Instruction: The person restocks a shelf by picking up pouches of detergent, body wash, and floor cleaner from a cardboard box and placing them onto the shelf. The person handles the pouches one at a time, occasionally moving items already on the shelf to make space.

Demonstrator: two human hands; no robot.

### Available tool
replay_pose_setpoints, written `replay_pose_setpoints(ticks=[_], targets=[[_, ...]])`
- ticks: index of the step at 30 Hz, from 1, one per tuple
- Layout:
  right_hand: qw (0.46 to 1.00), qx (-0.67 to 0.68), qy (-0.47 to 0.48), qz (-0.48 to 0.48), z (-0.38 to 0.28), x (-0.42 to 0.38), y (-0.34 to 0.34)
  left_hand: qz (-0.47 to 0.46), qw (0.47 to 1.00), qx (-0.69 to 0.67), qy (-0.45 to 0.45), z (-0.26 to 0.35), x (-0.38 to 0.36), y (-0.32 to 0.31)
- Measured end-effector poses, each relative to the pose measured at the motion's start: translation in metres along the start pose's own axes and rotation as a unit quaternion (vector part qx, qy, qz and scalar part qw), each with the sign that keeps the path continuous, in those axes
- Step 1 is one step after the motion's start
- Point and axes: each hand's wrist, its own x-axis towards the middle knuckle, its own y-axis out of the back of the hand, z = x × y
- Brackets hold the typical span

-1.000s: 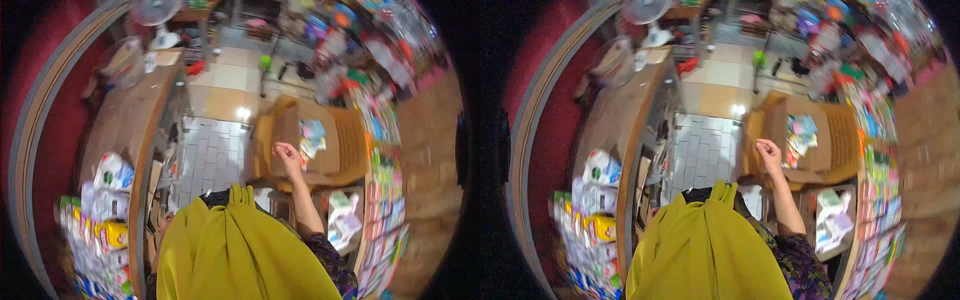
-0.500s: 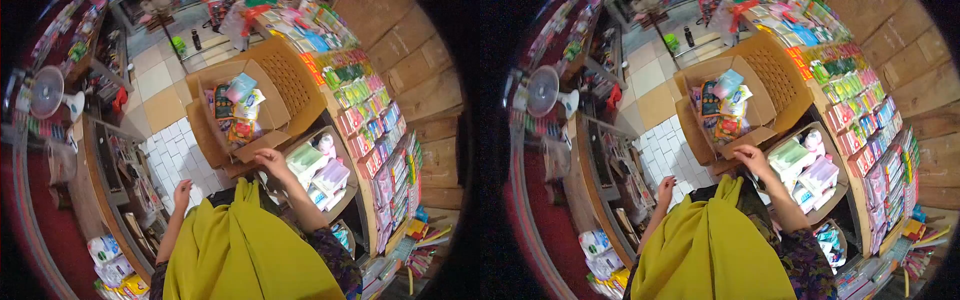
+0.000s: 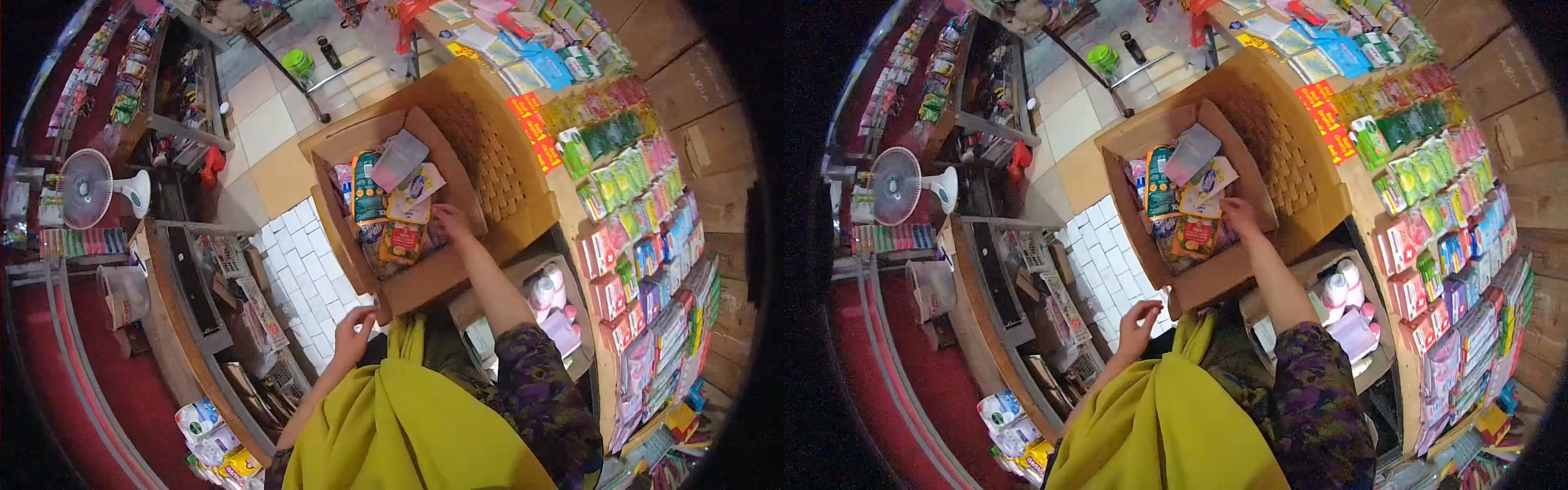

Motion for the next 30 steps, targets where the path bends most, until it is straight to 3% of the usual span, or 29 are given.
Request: replay_pose_setpoints(ticks=[2,5,8,12,14,17,20,23,26,28,30], targets=[[0.995,0.051,-0.078,0.022,0.024,0.022,-0.006,0.013,1.000,-0.014,0.023,-0.015,-0.009,-0.004],[0.991,0.038,-0.116,0.052,0.062,0.054,-0.013,0.031,0.995,-0.037,0.089,-0.021,-0.021,-0.007],[0.993,0.100,-0.041,0.051,0.165,0.149,-0.012,0.037,0.989,-0.040,0.141,-0.025,-0.022,-0.009],[0.994,-0.037,-0.026,0.104,0.153,0.141,0.002,0.021,0.981,-0.053,0.186,-0.022,-0.022,-0.017],[0.984,-0.156,-0.040,0.074,0.157,0.141,0.014,0.011,0.977,-0.038,0.210,-0.037,-0.024,-0.021],[0.922,-0.385,-0.026,0.025,0.119,0.102,0.005,0.014,0.978,-0.039,0.202,-0.041,-0.020,-0.025],[0.885,-0.457,-0.054,-0.075,0.150,0.116,0.001,0.020,0.978,-0.034,0.207,-0.058,-0.021,-0.026],[0.875,-0.481,-0.052,-0.028,0.196,0.141,-0.010,0.027,0.977,-0.037,0.208,-0.068,-0.021,-0.027],[0.903,-0.430,0.010,-0.016,0.171,0.126,-0.009,0.035,0.973,-0.040,0.225,-0.070,-0.019,-0.030],[0.884,-0.463,0.066,-0.007,0.180,0.132,-0.010,0.045,0.969,-0.036,0.239,-0.073,-0.017,-0.030],[0.885,-0.462,0.062,-0.015,0.184,0.135,-0.009,0.054,0.966,-0.032,0.250,-0.072,-0.012,-0.031]])
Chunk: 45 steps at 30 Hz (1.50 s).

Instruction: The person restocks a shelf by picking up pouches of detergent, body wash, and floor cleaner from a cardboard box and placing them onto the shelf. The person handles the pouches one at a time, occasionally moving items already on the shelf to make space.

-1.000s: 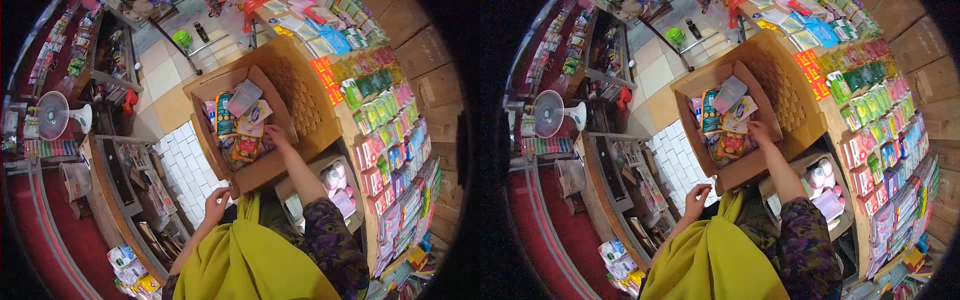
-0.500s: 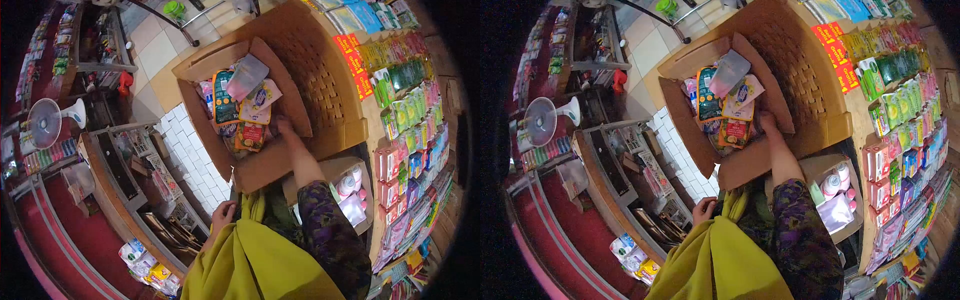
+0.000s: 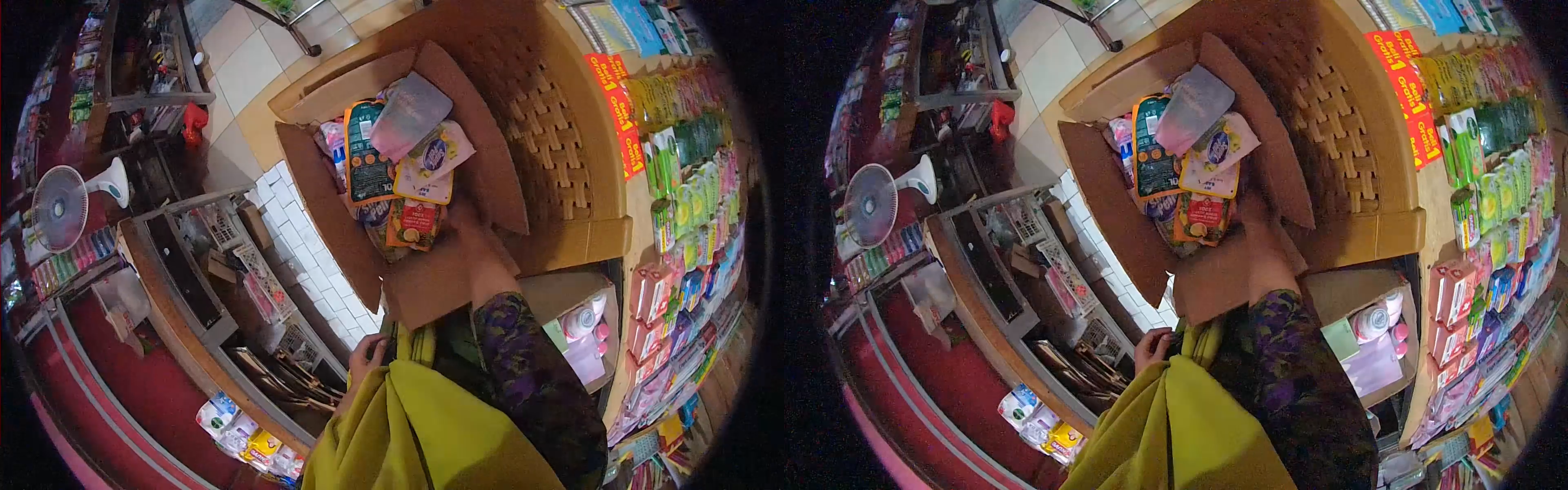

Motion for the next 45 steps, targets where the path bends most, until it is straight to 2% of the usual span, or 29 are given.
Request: replay_pose_setpoints(ticks=[3,9,11,13,15,17,21,24,26,29,31,33,35,38,41,45], targets=[[0.999,0.017,-0.019,-0.031,-0.003,-0.001,0.007,-0.006,1.000,0.004,0.004,0.020,0.002,-0.001],[0.990,0.050,-0.076,-0.105,-0.022,-0.006,0.037,-0.019,0.999,0.008,-0.034,0.015,0.012,-0.007],[0.987,0.062,-0.078,-0.123,-0.027,-0.008,0.043,-0.027,1.000,-0.002,-0.014,0.029,0.011,-0.006],[0.987,0.079,-0.021,-0.138,-0.011,-0.007,0.035,-0.033,0.999,-0.002,-0.003,0.031,0.012,-0.006],[0.992,0.061,0.050,-0.097,0.009,-0.002,0.017,-0.033,0.999,0.010,-0.002,0.022,0.017,-0.004],[0.993,0.057,0.074,-0.076,0.016,0.001,0.007,-0.040,0.999,0.018,-0.024,0.018,0.020,-0.001],[0.997,0.049,0.029,-0.060,0.015,0.004,0.001,-0.039,0.999,0.021,-0.003,0.011,0.023,0.004],[0.998,0.044,0.002,-0.051,0.017,0.006,-0.003,-0.040,0.999,0.012,-0.031,0.017,0.022,0.006],[0.996,0.021,-0.018,-0.086,0.021,0.011,-0.004,-0.026,0.999,0.014,-0.040,0.008,0.025,0.006],[0.964,-0.095,-0.038,-0.246,0.062,0.038,-0.023,-0.041,0.999,0.018,-0.027,-0.001,0.027,0.007],[0.984,-0.017,0.007,-0.177,0.050,0.032,-0.020,-0.050,0.998,0.024,-0.015,0.008,0.027,0.008],[0.988,0.024,-0.001,-0.151,0.032,0.022,-0.009,-0.048,0.998,0.033,-0.008,0.023,0.024,0.008],[0.984,0.028,-0.064,-0.166,-0.029,-0.005,0.056,-0.041,0.998,0.055,-0.010,0.024,0.023,0.010],[0.976,0.025,-0.058,-0.210,0.011,0.011,0.024,-0.034,0.998,0.047,-0.020,0.016,0.025,0.013],[0.982,0.076,0.020,-0.174,0.068,0.036,-0.038,-0.028,0.999,0.030,-0.024,0.010,0.026,0.012],[0.978,0.089,-0.017,-0.188,0.053,0.031,-0.018,-0.036,0.999,0.010,-0.011,0.011,0.026,0.009]])
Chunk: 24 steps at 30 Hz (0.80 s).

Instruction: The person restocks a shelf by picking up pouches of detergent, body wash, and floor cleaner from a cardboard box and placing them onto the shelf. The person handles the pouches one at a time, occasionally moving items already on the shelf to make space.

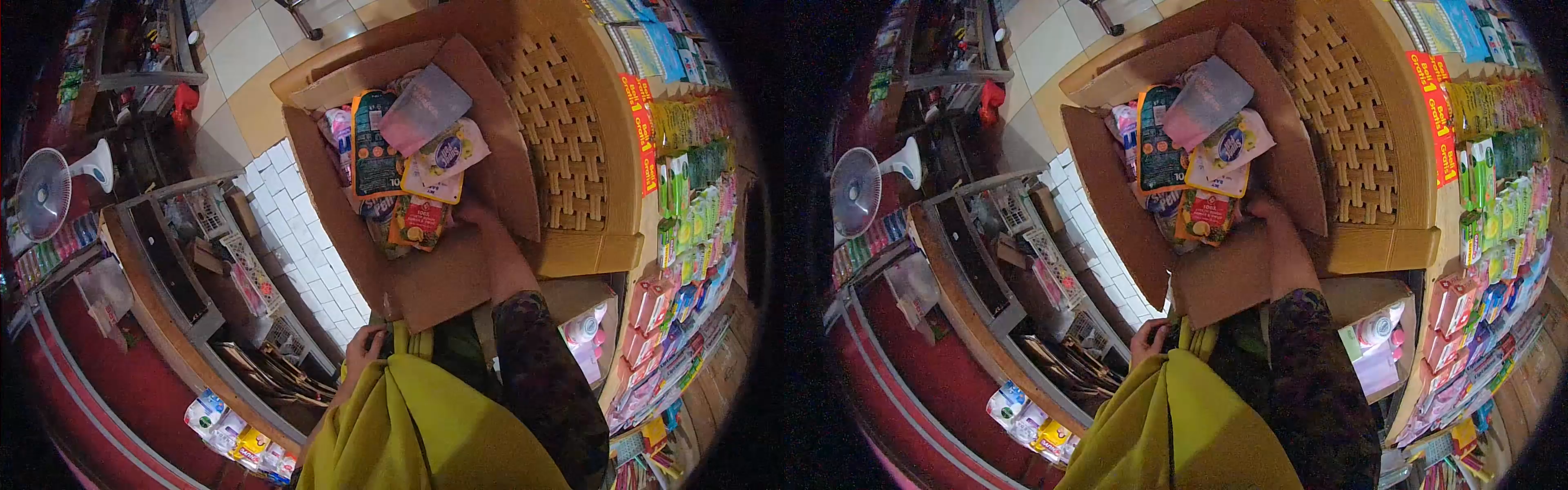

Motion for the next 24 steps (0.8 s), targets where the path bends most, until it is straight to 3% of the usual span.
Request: replay_pose_setpoints(ticks=[4,9,12,18,24], targets=[[0.998,0.036,0.041,0.009,-0.018,-0.017,0.012,-0.005,1.000,0.009,0.009,0.007,-0.003,-0.002],[0.998,0.026,0.061,0.023,-0.016,-0.015,0.012,0.016,0.999,0.023,-0.042,-0.026,-0.003,0.002],[0.997,0.021,0.067,0.033,-0.011,-0.013,0.011,0.010,1.000,0.022,0.003,-0.034,-0.002,0.003],[0.994,0.007,0.092,0.052,-0.008,-0.007,0.010,0.023,0.998,0.020,-0.061,-0.034,-0.003,-0.001],[0.986,-0.006,0.134,0.096,0.003,0.004,-0.008,0.028,0.999,-0.018,-0.017,-0.040,-0.004,-0.002]])
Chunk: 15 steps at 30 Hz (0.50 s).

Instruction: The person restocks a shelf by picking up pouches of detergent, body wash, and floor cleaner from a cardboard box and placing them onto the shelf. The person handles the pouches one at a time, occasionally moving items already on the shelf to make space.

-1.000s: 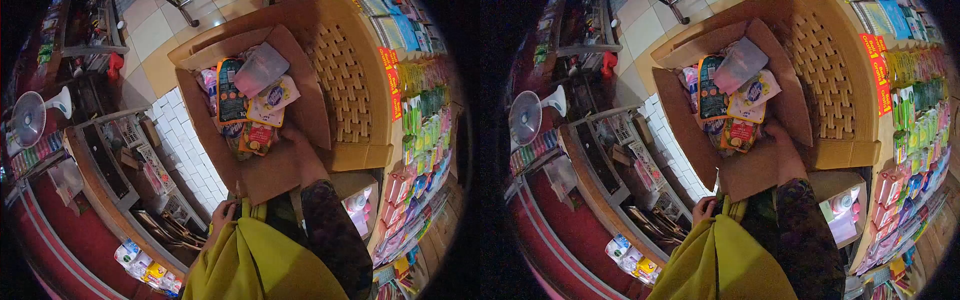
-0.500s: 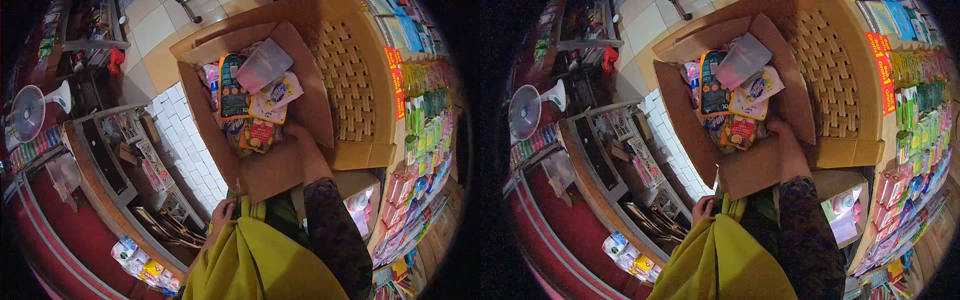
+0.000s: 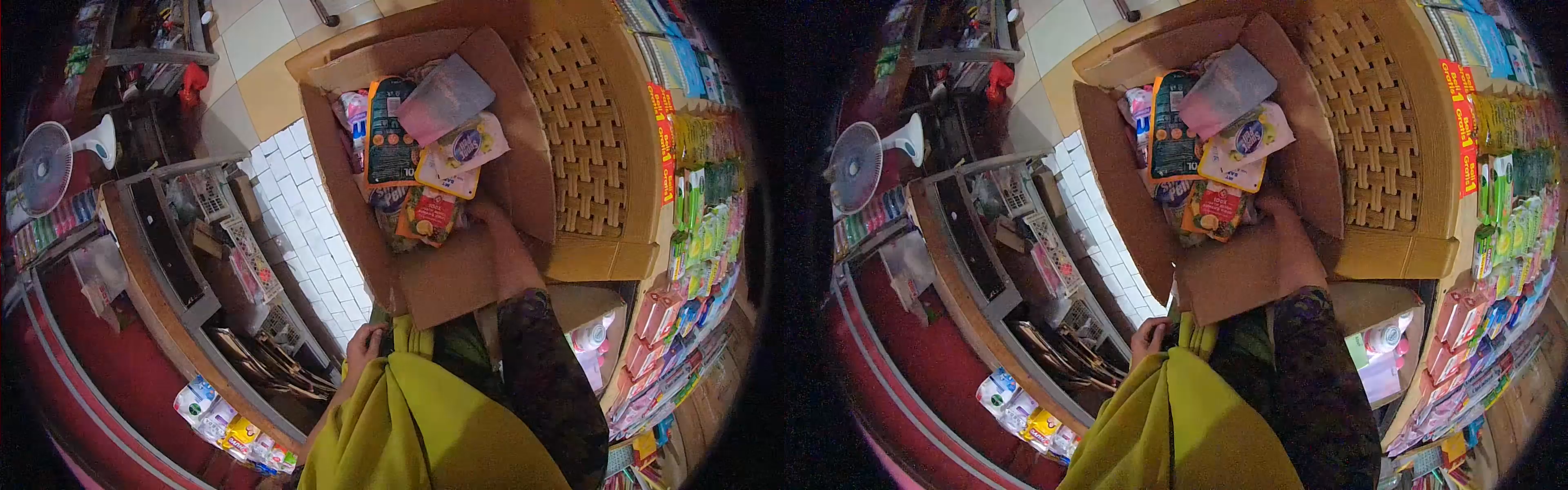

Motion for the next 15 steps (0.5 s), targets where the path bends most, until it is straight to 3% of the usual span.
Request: replay_pose_setpoints(ticks=[5,10,12,14,15], targets=[[0.997,-0.037,0.052,0.053,0.009,0.002,-0.013,0.004,1.000,0.004,-0.017,0.006,-0.002,-0.003],[0.990,-0.121,0.044,0.057,-0.071,-0.039,0.022,0.005,1.000,0.016,0.004,0.018,-0.013,0.000],[0.990,-0.141,-0.004,0.021,-0.084,-0.043,0.029,0.005,1.000,-0.018,0.001,0.012,-0.018,0.003],[0.974,-0.175,-0.112,-0.095,-0.098,-0.048,0.040,0.019,1.000,-0.006,-0.024,0.017,-0.023,0.006],[0.976,-0.175,-0.098,-0.080,-0.103,-0.053,0.041,0.026,0.999,-0.001,-0.036,0.020,-0.025,0.007]])
